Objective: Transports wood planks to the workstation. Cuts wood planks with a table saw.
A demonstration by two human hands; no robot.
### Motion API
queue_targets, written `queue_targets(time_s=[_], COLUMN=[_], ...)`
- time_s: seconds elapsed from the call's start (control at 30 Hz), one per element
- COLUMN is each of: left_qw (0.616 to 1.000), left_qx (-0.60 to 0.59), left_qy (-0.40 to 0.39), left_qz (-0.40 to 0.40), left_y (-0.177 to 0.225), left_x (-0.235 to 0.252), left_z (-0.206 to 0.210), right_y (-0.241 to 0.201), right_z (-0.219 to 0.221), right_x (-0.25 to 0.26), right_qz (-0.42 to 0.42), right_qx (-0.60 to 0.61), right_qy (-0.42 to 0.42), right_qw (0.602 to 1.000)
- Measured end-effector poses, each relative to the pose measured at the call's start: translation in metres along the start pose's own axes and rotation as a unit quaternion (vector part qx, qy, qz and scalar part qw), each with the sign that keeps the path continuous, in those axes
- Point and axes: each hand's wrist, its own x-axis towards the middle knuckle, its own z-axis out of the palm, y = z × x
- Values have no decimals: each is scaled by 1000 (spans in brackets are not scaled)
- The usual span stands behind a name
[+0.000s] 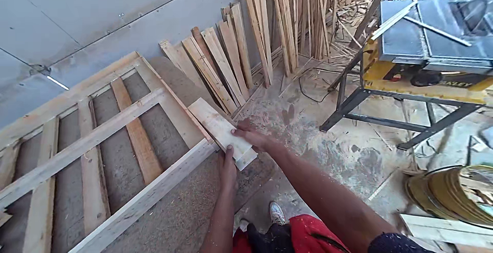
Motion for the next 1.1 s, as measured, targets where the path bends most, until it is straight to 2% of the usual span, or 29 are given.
queue_targets(time_s=[0.17,0.3,0.43,0.53,0.63,0.7,0.9,1.1], left_qw=[999,990,969,952,937,926,869,843], left_qx=[21,31,72,117,155,127,43,-5], left_qy=[-18,-120,-224,-270,-305,-348,-484,-526], left_qz=[-35,-63,-74,-86,-76,-73,-94,-115], left_y=[-16,-20,-33,-43,-58,-66,-79,-70], left_x=[-3,-34,-83,-92,-79,-69,-55,-42], left_z=[34,62,79,106,159,200,353,504], right_y=[-5,16,70,102,118,124,129,100], right_z=[-29,-66,-113,-135,-151,-177,-317,-445], right_x=[-46,-99,-147,-189,-213,-221,-251,-282], right_qz=[20,26,-19,-72,-91,-101,-104,-126], right_qx=[-13,-21,89,156,230,250,200,143], right_qy=[-28,10,49,144,227,284,412,448], right_qw=[999,999,995,975,942,920,883,873])
